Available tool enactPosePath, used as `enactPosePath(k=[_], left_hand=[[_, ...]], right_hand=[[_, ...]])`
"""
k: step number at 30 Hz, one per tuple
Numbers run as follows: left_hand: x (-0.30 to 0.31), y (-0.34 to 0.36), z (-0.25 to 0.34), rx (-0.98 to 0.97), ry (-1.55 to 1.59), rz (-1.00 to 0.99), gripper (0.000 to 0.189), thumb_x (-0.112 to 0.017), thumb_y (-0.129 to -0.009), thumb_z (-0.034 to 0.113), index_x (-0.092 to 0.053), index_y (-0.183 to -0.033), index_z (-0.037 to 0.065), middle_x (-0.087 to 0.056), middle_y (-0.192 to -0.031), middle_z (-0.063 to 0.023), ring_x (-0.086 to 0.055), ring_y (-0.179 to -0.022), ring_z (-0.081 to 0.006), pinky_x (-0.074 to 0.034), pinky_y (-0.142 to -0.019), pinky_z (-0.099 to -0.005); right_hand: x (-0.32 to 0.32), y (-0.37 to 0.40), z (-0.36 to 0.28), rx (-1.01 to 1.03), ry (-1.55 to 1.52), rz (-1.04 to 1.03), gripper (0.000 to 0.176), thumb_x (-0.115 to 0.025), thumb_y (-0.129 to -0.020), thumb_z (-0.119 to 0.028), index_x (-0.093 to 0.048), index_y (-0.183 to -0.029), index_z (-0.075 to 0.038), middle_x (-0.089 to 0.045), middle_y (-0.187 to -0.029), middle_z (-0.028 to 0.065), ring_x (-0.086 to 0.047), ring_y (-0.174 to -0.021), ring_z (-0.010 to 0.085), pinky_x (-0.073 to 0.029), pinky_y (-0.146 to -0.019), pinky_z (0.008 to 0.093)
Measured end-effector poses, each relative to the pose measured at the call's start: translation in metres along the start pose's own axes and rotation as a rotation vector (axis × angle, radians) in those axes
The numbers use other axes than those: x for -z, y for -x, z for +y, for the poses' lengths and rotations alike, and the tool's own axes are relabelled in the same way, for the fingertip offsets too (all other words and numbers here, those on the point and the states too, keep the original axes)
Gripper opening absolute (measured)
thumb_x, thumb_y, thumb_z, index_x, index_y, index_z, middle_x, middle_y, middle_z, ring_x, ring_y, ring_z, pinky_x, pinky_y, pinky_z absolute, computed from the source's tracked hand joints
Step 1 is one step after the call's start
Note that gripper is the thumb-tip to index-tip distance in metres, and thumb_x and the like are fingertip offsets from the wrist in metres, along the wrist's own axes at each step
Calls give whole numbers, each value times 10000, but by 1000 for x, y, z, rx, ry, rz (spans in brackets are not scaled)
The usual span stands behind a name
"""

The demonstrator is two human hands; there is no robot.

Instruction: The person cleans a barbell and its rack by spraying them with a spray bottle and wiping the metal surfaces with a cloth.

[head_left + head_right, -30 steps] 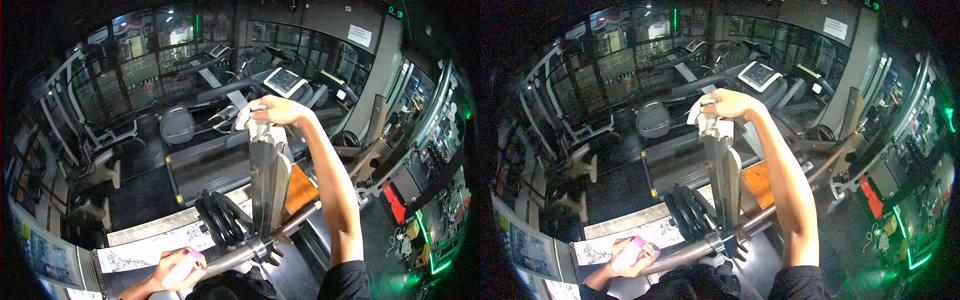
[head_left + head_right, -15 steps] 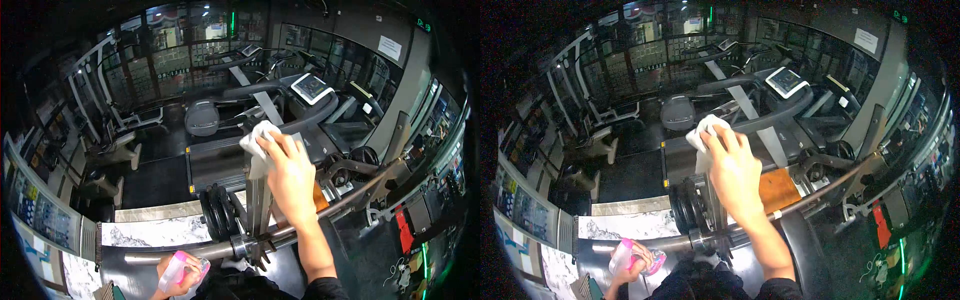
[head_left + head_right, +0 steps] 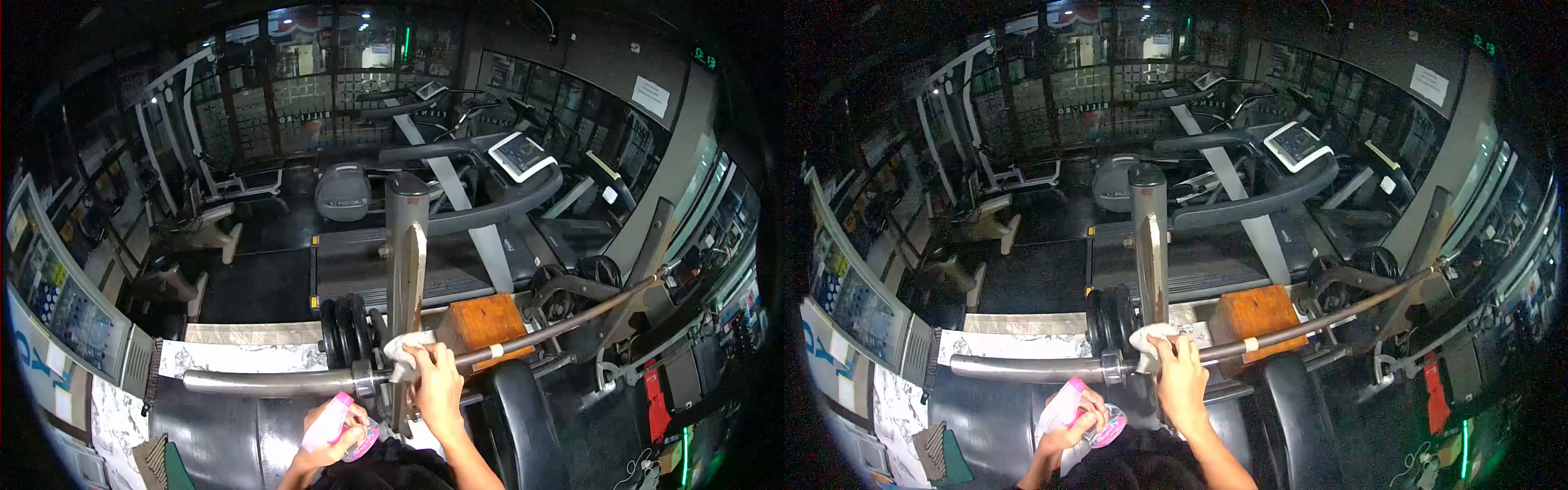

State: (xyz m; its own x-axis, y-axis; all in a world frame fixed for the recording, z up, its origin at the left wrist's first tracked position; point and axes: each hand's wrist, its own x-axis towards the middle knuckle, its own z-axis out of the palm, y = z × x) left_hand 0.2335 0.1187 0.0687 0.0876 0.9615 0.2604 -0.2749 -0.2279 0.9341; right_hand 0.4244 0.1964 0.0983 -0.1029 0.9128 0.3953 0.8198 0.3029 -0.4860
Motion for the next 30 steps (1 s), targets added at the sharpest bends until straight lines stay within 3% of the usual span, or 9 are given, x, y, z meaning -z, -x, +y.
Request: enactPosePath(k=[3, 5, 9, 11, 15, 19, 24, 28, 30], left_hand=[[-2, 5, 3, -22, -135, -29, 140, -650, -823, 50, -575, -920, -19, -644, -789, -89, -635, -625, -122, -504, -593, -265], [-4, 12, 7, -19, -188, -20, 141, -653, -810, 42, -578, -911, -20, -645, -776, -88, -636, -625, -124, -502, -593, -261], [-7, 41, 8, -83, -259, 56, 132, -627, -807, -8, -568, -919, -45, -637, -765, -98, -631, -612, -134, -498, -581, -263], [-13, 57, 10, -98, -200, 72, 119, -591, -808, -61, -560, -923, -62, -628, -761, -110, -629, -612, -142, -497, -574, -263], [-27, 95, 11, -43, -166, 185, 131, -562, -811, -98, -549, -937, -67, -615, -784, -121, -625, -620, -144, -500, -578, -261], [-45, 129, 8, 46, -86, 217, 138, -551, -827, -101, -532, -957, -60, -603, -798, -117, -615, -627, -140, -497, -581, -263], [-69, 163, -5, 3, 57, 272, 165, -565, -836, -96, -532, -989, -45, -586, -850, -107, -612, -649, -147, -498, -600, -270], [-81, 175, -11, 92, -116, 310, 280, -652, -792, -80, -524, -1037, -39, -567, -905, -96, -604, -682, -139, -498, -647, -266], [-84, 174, -12, 19, -226, 264, 333, -667, -787, -67, -489, -1068, -43, -556, -898, -93, -614, -693, -143, -512, -660, -280]], right_hand=[[-2, 7, 7, 85, 154, -162, 359, -589, -719, 0, -606, -1062, -104, -561, -1011, 96, -570, -941, 315, -528, -737, 439], [-1, 8, 14, 119, 144, -153, 461, -686, -615, -23, -626, -1060, -125, -558, -1007, 64, -560, -968, 299, -523, -742, 447], [25, 8, 25, 283, 167, -414, 198, -565, -795, -92, -626, -983, -81, -578, -997, 101, -604, -978, 315, -536, -764, 438], [35, 3, 34, 119, 79, -451, 210, -580, -791, -109, -629, -994, -88, -596, -1003, 92, -620, -967, 308, -530, -756, 440], [23, 6, 30, 80, -229, 54, 246, -611, -805, -91, -631, -1050, -102, -607, -1063, 73, -611, -977, 307, -514, -799, 407], [-38, 18, 29, 353, 65, 81, 409, -619, -722, 2, -621, -1106, -139, -576, -1155, 80, -553, -1063, 305, -485, -882, 406], [-8, 42, 34, 228, -95, -129, 463, -607, -654, 93, -629, -1048, -149, -578, -1162, 67, -538, -1076, 335, -496, -869, 419], [6, 49, 60, 86, -368, -81, 308, -536, -809, 16, -593, -1100, -63, -605, -1028, 184, -578, -994, 390, -464, -859, 416], [2, 54, 79, -50, -529, -78, 234, -545, -878, -62, -583, -1105, -25, -613, -939, 217, -616, -888, 314, -462, -800, 352]])
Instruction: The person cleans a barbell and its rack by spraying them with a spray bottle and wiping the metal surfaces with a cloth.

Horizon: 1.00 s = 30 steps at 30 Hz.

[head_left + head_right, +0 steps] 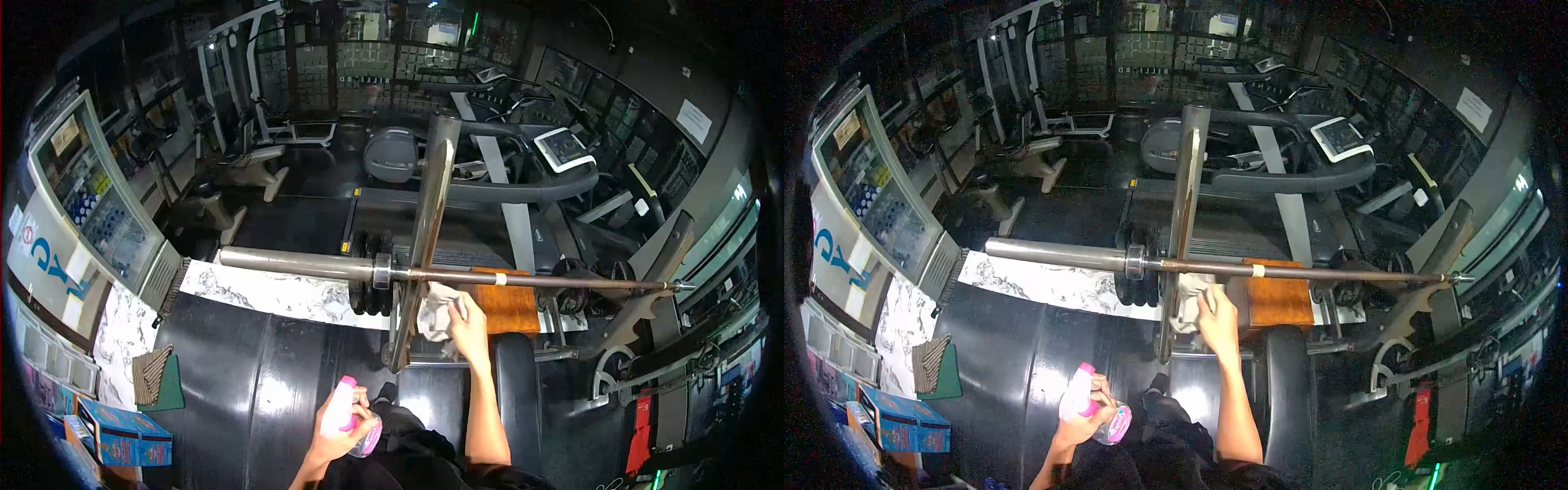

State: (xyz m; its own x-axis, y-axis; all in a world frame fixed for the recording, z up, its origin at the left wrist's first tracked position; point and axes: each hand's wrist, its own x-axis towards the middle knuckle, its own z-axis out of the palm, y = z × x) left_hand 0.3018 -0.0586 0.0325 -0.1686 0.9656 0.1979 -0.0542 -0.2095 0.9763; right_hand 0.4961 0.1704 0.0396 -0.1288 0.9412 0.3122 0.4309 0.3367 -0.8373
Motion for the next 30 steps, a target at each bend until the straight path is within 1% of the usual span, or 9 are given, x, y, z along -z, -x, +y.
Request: enactPosePath(k=[2, 5, 13, 14, 17, 21, 25, 27, 30], left_hand=[[-6, -2, 9, -16, -51, -57, 423, -702, -780, -24, -447, -1117, -33, -533, -915, -82, -611, -753, -146, -506, -737, -307], [-14, -7, 5, -72, -85, -92, 450, -711, -805, 41, -421, -1143, -25, -556, -866, -78, -588, -819, -155, -476, -780, -327], [-48, -40, -11, -239, -68, -117, 437, -707, -780, -23, -432, -1120, -3, -606, -855, -90, -598, -893, -192, -475, -785, -314], [-54, -45, -11, -263, -85, -124, 427, -708, -779, -21, -436, -1108, -1, -609, -863, -93, -600, -904, -195, -476, -784, -317], [-75, -58, -14, -162, -48, -46, 424, -705, -777, -14, -441, -1108, 2, -612, -869, -99, -601, -942, -207, -476, -787, -332], [-100, -82, -30, -260, -163, -1, 415, -701, -775, -9, -446, -1102, 8, -616, -871, -105, -600, -969, -211, -475, -786, -337], [-141, -105, -28, -231, 32, 155, 408, -707, -835, 178, -431, -1083, 8, -611, -946, -127, -596, -939, -185, -472, -760, -315], [-156, -108, -17, 68, 42, 216, 488, -696, -843, 321, -430, -1107, 9, -600, -954, -112, -586, -882, -171, -468, -745, -303], [-179, -112, -30, 48, -79, 363, 549, -702, -813, 437, -459, -1081, 24, -589, -940, -94, -569, -755, -138, -467, -701, -298]], right_hand=[[4, 10, 30, -130, -189, -33, 236, -563, -904, -108, -583, -1114, -2, -636, -977, 168, -585, -875, 168, -444, -798, 293], [4, 28, 36, -313, -663, 27, 254, -543, -922, -98, -576, -1142, 26, -636, -1060, 91, -568, -958, 148, -430, -852, 276], [34, 20, 23, -497, -1076, 90, 337, -473, -958, -147, -467, -1259, 3, -583, -1142, 127, -611, -1012, 251, -547, -830, 411], [37, 14, 24, -505, -1137, 107, 284, -490, -960, -194, -496, -1196, -37, -625, -971, 122, -652, -731, 227, -508, -419, 298], [54, -9, 17, -523, -1231, 36, 287, -491, -960, -196, -485, -1199, -36, -619, -967, 125, -653, -740, 233, -495, -385, 294], [70, -42, 40, -499, -1221, -84, 359, -492, -956, -175, -453, -1275, -15, -587, -1141, 133, -627, -948, 245, -574, -693, 390], [97, -68, 90, -532, -1147, -186, 401, -505, -931, -170, -432, -1301, -32, -557, -1199, 145, -593, -1053, 275, -518, -889, 445], [101, -83, 111, -541, -1148, -203, 391, -507, -931, -171, -439, -1282, -14, -576, -1171, 151, -604, -1030, 272, -518, -880, 425], [111, -98, 107, -583, -1232, -288, 375, -520, -934, -154, -461, -1281, -23, -583, -1180, 124, -594, -1054, 223, -503, -870, 349]])
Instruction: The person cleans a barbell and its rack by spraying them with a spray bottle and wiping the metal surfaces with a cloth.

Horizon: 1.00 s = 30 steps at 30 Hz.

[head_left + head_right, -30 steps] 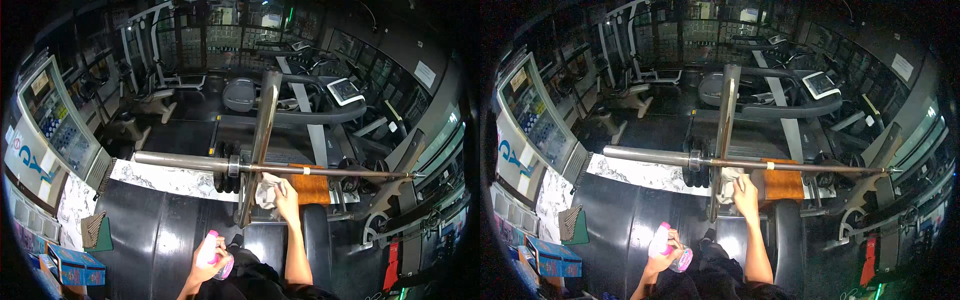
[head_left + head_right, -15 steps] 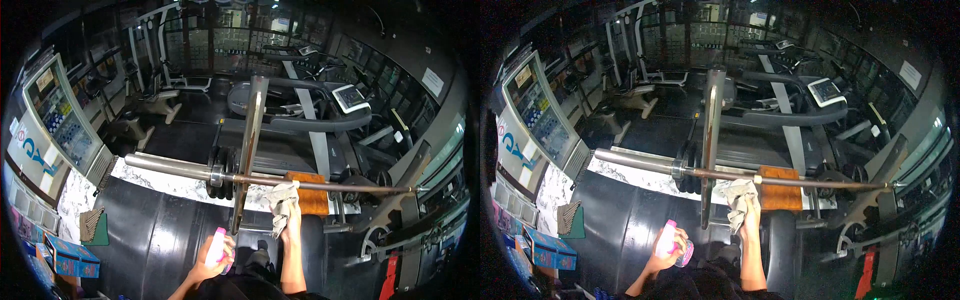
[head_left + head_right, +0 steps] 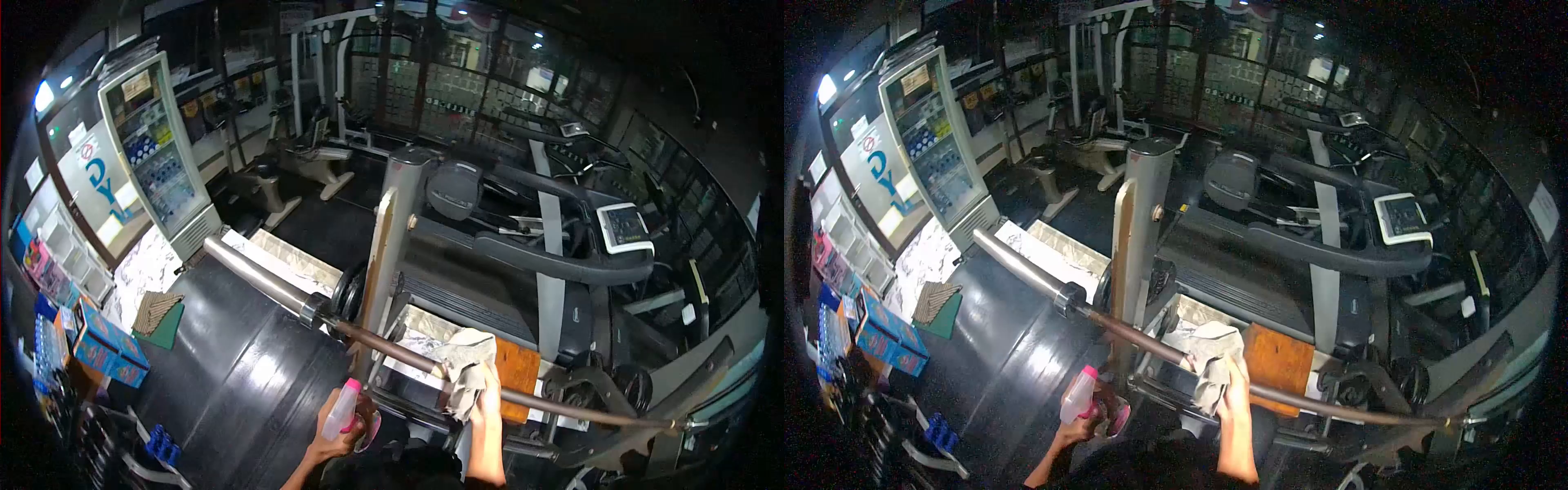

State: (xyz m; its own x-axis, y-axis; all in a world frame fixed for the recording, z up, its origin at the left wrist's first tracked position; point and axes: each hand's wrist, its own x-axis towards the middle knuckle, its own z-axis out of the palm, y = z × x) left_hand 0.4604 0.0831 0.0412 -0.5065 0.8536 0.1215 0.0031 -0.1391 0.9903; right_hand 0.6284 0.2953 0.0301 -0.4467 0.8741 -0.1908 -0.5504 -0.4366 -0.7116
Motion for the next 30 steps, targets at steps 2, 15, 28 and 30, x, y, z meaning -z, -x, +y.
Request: enactPosePath(k=[2, 15, 28, 30], left_hand=[[-15, -4, 2, -45, -114, 81, 556, -703, -805, 463, -474, -1065, 28, -586, -940, -88, -564, -724, -129, -467, -691, -299], [-62, 14, 36, -223, -269, 247, 564, -871, -655, 305, -546, -1005, 6, -604, -781, -37, -583, -682, -98, -471, -605, -243], [-94, -5, 40, -157, -192, 452, 194, -678, -841, 128, -556, -943, 18, -590, -728, -48, -573, -634, -132, -462, -583, -273], [-107, -14, 53, -165, -197, 490, 188, -679, -838, 120, -555, -932, 14, -593, -723, -48, -576, -633, -131, -462, -582, -271]], right_hand=[[18, -8, 2, -75, 15, -33, 348, -539, -930, -157, -487, -1248, -24, -587, -1172, 112, -598, -1034, 215, -502, -859, 344], [0, -9, -10, -189, -87, -122, 316, -574, -918, -187, -521, -1183, -22, -592, -1145, 106, -597, -1043, 234, -483, -912, 353], [-2, -13, -54, -105, 26, -78, 335, -510, -948, -169, -499, -1237, 0, -583, -1179, 115, -592, -1054, 220, -480, -918, 350], [-9, -17, -65, -134, 18, -97, 310, -519, -945, -163, -520, -1214, -8, -597, -1163, 106, -595, -1047, 213, -489, -906, 345]])
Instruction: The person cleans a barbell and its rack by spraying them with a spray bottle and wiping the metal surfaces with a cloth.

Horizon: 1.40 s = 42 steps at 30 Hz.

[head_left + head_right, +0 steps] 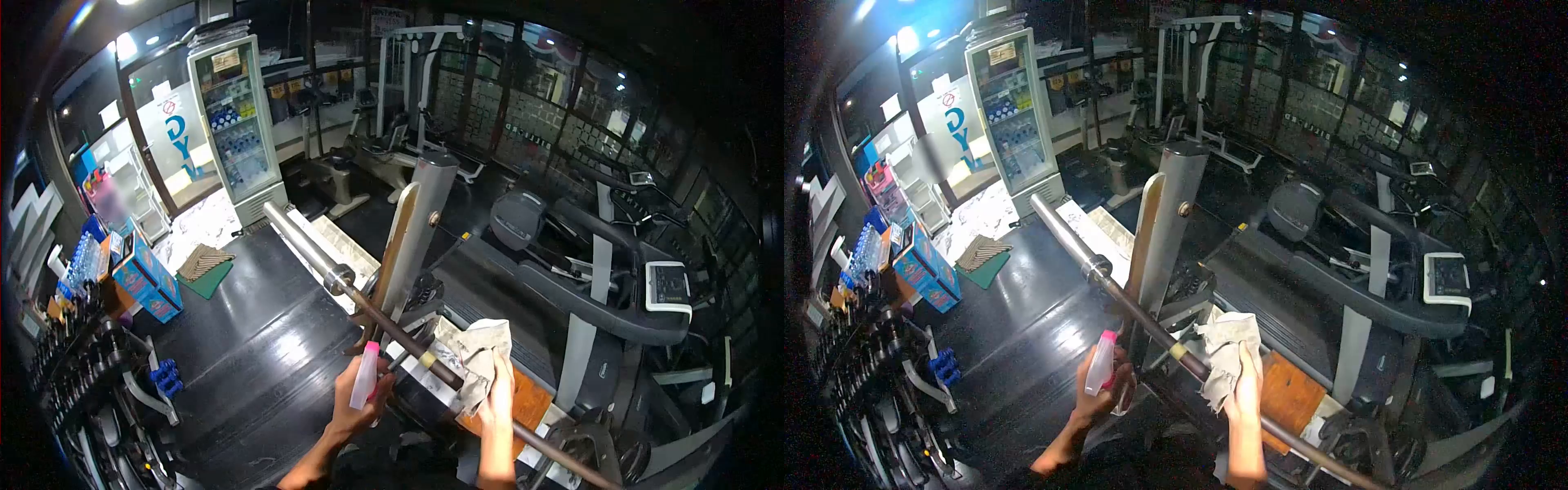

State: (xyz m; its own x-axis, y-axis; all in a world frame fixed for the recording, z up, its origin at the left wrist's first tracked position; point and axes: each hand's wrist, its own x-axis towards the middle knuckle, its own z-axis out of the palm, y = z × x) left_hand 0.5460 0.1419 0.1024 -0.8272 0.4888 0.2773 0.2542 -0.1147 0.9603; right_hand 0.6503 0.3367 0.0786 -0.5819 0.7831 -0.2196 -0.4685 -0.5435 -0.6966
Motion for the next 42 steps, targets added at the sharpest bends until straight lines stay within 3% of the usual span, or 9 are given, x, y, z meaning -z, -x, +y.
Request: enactPosePath(k=[8, 16, 23, 29, 33, 34, 36, 38, 42], left_hand=[[-39, -30, -20, -136, -188, 158, 220, -718, -786, 57, -588, -958, 11, -615, -736, -55, -571, -614, -131, -470, -604, -268], [-64, -35, -16, -85, -340, 236, 233, -725, -772, 56, -598, -965, 19, -588, -695, -42, -545, -601, -114, -458, -595, -267], [-69, -32, -5, 22, -465, 190, 190, -697, -791, 62, -600, -952, 36, -572, -698, -59, -537, -630, -86, -455, -602, -259], [-69, -51, 8, -187, -451, 201, 283, -700, -783, 47, -584, -1038, 2, -606, -825, -84, -578, -665, -129, -479, -641, -270], [-73, -61, 20, -232, -410, 212, 315, -691, -789, 35, -564, -1073, -12, -594, -828, -76, -581, -672, -144, -482, -665, -273], [-74, -63, 19, -230, -409, 208, 315, -691, -789, 35, -564, -1073, -12, -594, -828, -76, -581, -672, -144, -482, -665, -273], [-76, -65, 18, -262, -297, 202, 300, -684, -791, 17, -566, -1065, -14, -594, -809, -66, -581, -671, -145, -481, -665, -266], [-76, -62, 21, -282, -317, 200, 288, -681, -795, 14, -570, -1059, -11, -598, -803, -58, -581, -674, -138, -481, -665, -261], [-73, -49, 13, -160, -285, 161, 280, -694, -783, -1, -583, -1041, -1, -614, -797, -51, -593, -701, -120, -484, -671, -253]], right_hand=[[12, -7, -80, -256, 194, -132, 333, -558, -930, -248, -498, -1189, -47, -586, -1112, 108, -578, -1015, 221, -499, -857, 364], [48, -58, -53, -321, 575, -86, 431, -607, -896, -271, -484, -1214, -8, -573, -1175, 121, -568, -1062, 219, -465, -899, 356], [68, -76, -26, -297, 605, -66, 413, -584, -909, -256, -508, -1221, 4, -605, -1131, 102, -605, -986, 183, -474, -861, 294], [85, -111, -13, -318, 529, -137, 371, -560, -918, -235, -535, -1193, 13, -618, -1109, 100, -610, -985, 187, -478, -859, 297], [57, -138, -25, -399, 405, -268, 533, -554, -909, -414, -530, -1226, 13, -585, -1170, 103, -557, -1057, 186, -414, -931, 310], [39, -147, -41, -290, 526, -479, 549, -551, -906, -427, -517, -1243, 5, -574, -1194, 105, -544, -1083, 192, -401, -951, 325], [-24, -124, -58, -152, 473, -207, 487, -557, -924, -351, -487, -1283, -29, -568, -1207, 93, -512, -1130, 185, -396, -959, 348], [-62, -129, -61, 66, 250, -371, 377, -540, -948, -200, -490, -1270, -10, -573, -1190, 83, -546, -1070, 181, -411, -929, 300], [-147, -148, -55, 779, 358, -607, 329, -440, -938, -9, -485, -1256, 61, -551, -1232, 138, -525, -1116, 175, -389, -992, 303]])
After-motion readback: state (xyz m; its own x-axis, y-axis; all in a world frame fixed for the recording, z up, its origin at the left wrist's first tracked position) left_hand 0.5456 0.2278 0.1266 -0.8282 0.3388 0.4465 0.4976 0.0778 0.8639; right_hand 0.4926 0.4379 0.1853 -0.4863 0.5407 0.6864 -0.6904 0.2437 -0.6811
